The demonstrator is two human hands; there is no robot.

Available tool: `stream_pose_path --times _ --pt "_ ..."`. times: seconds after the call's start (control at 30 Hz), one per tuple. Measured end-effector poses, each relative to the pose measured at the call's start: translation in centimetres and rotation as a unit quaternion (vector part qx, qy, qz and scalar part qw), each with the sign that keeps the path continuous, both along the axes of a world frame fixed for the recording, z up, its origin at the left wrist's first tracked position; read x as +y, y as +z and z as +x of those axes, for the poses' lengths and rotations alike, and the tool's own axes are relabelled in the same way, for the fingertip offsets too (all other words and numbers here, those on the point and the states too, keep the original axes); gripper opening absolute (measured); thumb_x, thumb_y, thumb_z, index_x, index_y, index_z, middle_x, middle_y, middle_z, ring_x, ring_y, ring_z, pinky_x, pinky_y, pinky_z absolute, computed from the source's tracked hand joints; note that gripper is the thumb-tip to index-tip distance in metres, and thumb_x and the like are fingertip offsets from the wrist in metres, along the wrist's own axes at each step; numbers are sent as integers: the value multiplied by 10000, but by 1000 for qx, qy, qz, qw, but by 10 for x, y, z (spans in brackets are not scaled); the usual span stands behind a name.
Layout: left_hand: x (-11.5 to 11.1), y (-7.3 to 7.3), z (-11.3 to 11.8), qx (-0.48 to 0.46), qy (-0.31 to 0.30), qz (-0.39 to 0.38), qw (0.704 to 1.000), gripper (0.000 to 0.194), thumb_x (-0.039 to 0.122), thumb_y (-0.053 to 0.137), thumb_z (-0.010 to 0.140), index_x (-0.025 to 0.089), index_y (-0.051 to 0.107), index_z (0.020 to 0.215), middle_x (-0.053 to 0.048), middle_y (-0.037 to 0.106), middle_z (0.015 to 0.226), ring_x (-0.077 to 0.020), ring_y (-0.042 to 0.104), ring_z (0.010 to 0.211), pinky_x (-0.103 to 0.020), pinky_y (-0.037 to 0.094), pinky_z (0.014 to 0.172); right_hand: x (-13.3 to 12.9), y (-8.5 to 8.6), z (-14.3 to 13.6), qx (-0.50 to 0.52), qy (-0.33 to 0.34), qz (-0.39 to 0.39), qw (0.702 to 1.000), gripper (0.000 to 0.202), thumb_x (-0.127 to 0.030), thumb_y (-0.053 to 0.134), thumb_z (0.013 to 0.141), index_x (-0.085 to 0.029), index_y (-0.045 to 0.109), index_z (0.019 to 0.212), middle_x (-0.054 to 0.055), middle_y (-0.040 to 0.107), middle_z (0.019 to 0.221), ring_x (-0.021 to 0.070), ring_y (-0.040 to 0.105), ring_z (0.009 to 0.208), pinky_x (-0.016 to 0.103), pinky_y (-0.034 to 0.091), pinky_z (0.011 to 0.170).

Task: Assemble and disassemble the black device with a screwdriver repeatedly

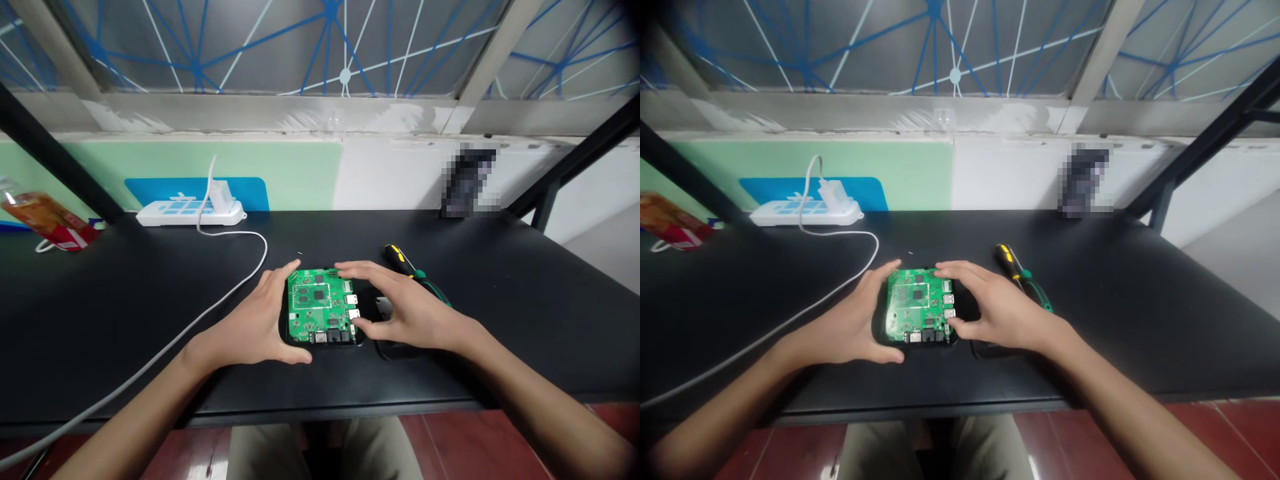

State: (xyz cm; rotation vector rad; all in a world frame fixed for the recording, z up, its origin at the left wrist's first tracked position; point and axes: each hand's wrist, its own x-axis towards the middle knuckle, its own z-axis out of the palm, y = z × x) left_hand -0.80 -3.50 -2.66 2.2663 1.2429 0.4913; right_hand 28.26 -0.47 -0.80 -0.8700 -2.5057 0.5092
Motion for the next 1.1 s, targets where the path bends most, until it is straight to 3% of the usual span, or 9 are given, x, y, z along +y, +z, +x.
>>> stream_pose_path --times 0.1,0.37,0.43,0.57,0.63,0.8,0.97,1.1 --pt "0 -6 -2 -18 0 0 1000 1420 627 867 626 211 -82 1596 -275 169 1632 -504 215 1508 -710 286 1165 3 0 0 13 -20 7 1000 648 -324 716 824 -267 450 1412 84 584 1467 246 585 1354 476 500 1154" --pt "1 -7 -2 -44 -10 3 999 1469 595 884 630 221 -167 1586 -295 244 1595 -494 284 1488 -729 295 1150 10 4 4 86 -48 48 994 619 -281 765 758 -252 488 1311 115 634 1406 282 643 1282 513 539 1100" --pt "1 -4 -1 -36 -12 5 999 1431 589 875 642 198 -119 1595 -294 268 1578 -484 308 1475 -724 299 1152 16 5 8 108 -66 58 990 639 -277 779 744 -236 496 1315 126 637 1397 292 646 1275 527 536 1105" --pt "2 3 1 13 -21 7 1000 1158 588 849 670 195 229 1566 -220 358 1536 -448 344 1444 -673 319 1175 33 4 15 158 -92 65 981 682 -269 802 726 -211 486 1327 137 628 1396 292 638 1284 532 524 1133" --pt "2 4 1 27 -22 6 999 1093 596 838 681 193 297 1541 -200 366 1529 -430 343 1438 -648 327 1184 41 5 14 175 -96 70 977 680 -261 812 718 -216 483 1311 128 626 1394 287 635 1289 532 522 1140" --pt "3 2 1 31 -25 12 999 1136 642 830 675 172 279 1550 -211 343 1544 -436 316 1444 -645 328 1179 48 8 -1 206 -73 88 972 686 -240 811 717 -227 442 1294 128 607 1402 274 611 1319 516 524 1148" --pt "2 11 3 9 -32 33 999 1160 722 826 633 224 298 1537 -189 425 1493 -470 379 1401 -683 341 1150 31 7 -10 228 -34 74 970 725 -228 809 716 -268 396 1311 116 575 1436 271 577 1359 518 516 1150" --pt "0 10 0 -14 -1 29 999 1208 692 827 664 260 159 1573 -194 329 1558 -479 315 1452 -691 351 1149 18 2 -9 220 -25 64 973 718 -220 805 714 -277 396 1302 119 588 1422 266 593 1340 510 540 1118"
